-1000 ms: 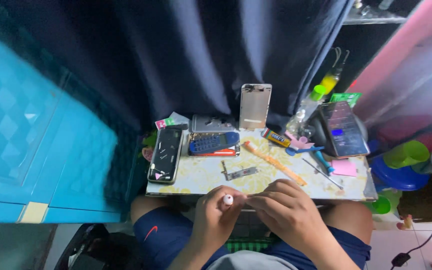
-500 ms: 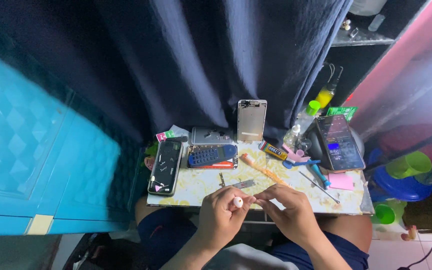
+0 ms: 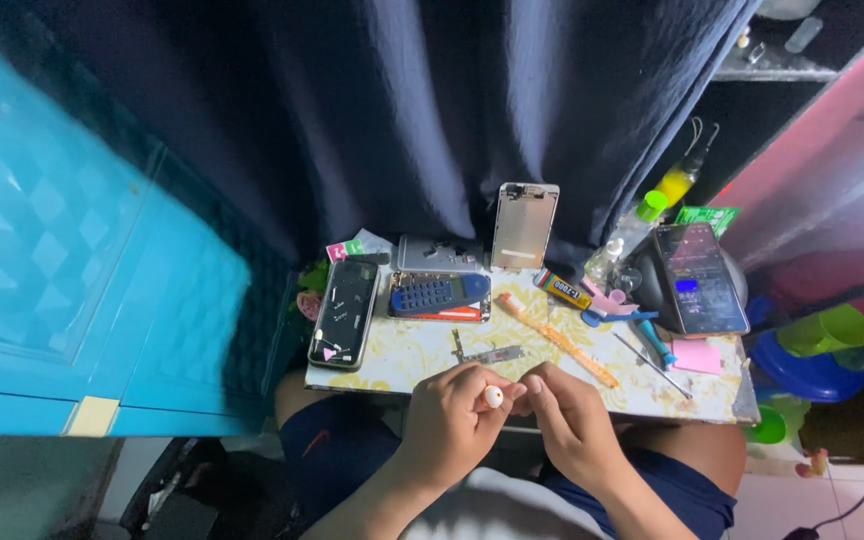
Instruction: A person uses a small tool to grind or file the edges of a small electronic circuit board at a repair bench.
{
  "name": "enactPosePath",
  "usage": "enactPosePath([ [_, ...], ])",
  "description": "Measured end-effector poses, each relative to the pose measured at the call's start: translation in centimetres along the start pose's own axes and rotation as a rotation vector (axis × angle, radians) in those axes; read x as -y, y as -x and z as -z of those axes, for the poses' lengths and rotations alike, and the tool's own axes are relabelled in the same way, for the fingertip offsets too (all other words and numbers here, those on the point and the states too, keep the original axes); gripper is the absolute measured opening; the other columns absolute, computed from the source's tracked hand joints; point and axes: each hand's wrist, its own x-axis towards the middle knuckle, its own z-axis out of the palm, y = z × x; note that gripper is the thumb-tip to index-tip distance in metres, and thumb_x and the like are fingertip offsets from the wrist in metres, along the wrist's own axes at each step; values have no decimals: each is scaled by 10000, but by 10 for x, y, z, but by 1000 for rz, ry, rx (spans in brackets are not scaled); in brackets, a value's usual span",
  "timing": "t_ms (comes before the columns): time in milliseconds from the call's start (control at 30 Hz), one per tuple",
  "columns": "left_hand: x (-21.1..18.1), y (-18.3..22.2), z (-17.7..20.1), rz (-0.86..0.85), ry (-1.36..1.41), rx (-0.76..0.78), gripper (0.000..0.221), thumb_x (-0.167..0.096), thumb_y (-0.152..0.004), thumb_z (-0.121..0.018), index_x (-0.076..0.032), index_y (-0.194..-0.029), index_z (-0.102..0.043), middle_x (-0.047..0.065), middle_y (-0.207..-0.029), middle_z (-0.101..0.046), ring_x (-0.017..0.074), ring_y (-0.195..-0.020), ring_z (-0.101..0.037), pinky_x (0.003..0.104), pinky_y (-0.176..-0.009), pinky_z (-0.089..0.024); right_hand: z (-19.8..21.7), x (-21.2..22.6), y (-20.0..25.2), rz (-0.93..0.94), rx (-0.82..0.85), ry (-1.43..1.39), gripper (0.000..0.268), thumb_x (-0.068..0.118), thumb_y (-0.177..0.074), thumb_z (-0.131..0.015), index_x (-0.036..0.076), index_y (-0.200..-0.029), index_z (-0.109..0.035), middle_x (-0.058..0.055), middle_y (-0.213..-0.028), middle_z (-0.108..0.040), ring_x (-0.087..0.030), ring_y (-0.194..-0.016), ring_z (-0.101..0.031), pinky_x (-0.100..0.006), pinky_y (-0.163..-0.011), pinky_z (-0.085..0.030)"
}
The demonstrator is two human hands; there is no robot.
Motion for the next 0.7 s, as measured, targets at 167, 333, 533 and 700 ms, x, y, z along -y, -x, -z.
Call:
enactPosePath([
  [167,1,2,-6,-26,-20,-23,227,-266,-1006,-671,-95,-868,-616,35,-790,-714,228,-622,-678,345,-476,-508,-2,-4,2,-109,-59,-37,445,287,-1057,-506,107,-652,-466,-3,-556,-477,-101,-556,-530,-266,-542,-463],
  [333,-2,-2,3,225,6,128,585,-539,-954,-586,-149,-1383,-517,54,-789,-750,205,-637,-759,371,-586,-587,19,2,-4,117,-126,276,356,321,-1033,-502,93,-854,-710,-44,-793,-748,-180,-699,-730,-300,-624,-534],
  [533,-3,-4,14,202,326,281,278,-274,-1073,-444,-58,-1235,-510,96,-846,-633,212,-688,-641,347,-669,-506,34,13,-9,286,-73,285,256,246,-1032,-538,91,-938,-718,-36,-872,-731,-179,-799,-732,-296,-712,-546],
  [700,-6,-5,14,202,274,263,247,-283,-1053,-488,-72,-1160,-559,105,-947,-698,232,-761,-718,321,-671,-563,32,27,-16,369,3,269,158,153,-1010,-570,48,-960,-676,-76,-866,-716,-231,-776,-696,-321,-699,-547],
])
